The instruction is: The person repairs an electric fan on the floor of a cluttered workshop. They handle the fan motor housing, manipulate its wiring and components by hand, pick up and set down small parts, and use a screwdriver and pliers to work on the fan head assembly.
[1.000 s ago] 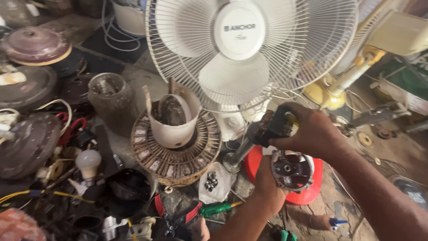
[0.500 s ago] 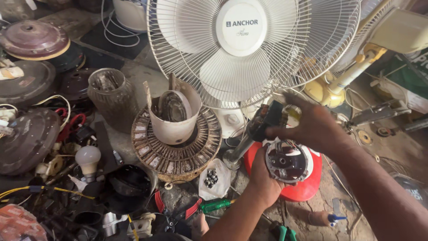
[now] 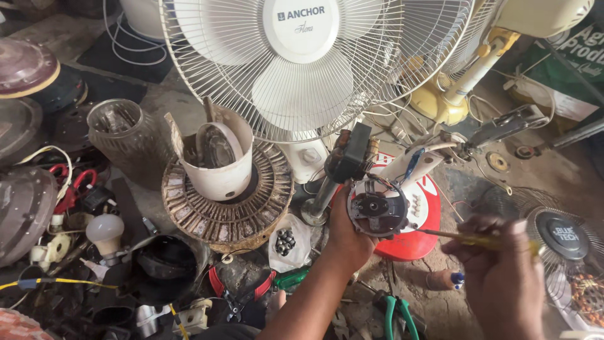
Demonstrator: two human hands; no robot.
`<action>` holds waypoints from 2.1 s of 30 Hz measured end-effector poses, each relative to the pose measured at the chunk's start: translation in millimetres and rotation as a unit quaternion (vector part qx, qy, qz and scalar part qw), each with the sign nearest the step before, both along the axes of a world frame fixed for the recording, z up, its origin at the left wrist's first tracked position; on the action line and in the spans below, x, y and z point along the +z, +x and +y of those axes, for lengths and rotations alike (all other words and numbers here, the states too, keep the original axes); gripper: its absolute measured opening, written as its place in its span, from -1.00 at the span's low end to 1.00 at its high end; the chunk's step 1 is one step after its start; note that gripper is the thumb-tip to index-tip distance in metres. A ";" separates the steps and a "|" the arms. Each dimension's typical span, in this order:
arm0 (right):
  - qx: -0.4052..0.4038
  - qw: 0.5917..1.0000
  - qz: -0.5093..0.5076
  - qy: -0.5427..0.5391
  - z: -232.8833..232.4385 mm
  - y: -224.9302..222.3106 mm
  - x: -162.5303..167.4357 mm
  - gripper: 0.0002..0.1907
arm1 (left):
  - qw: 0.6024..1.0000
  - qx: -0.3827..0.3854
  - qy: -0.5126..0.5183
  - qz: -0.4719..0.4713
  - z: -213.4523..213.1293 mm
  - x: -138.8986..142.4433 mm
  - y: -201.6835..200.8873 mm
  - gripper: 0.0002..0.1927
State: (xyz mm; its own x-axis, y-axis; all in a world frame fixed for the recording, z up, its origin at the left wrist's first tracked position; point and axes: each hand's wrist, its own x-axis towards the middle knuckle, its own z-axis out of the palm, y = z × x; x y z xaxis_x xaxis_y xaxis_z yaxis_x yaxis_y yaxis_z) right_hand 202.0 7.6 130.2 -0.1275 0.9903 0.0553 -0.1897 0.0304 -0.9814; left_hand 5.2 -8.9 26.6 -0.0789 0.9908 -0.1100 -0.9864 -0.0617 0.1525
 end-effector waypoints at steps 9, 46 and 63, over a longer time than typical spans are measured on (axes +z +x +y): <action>-0.007 0.972 -0.196 0.126 -49.7 10.9 -50.6 -0.72 | 1.000 -0.007 0.002 -0.030 6.5 3.2 -11.3 -0.41; 0.059 0.881 -0.427 0.197 -88.7 -28.3 -126.8 -0.62 | 0.997 -0.006 0.012 0.076 6.3 -3.5 -21.1 -0.52; 0.067 0.912 -0.178 0.363 -57.1 -52.5 24.2 -0.47 | 0.994 0.003 0.043 0.098 18.6 -15.1 -15.8 -0.49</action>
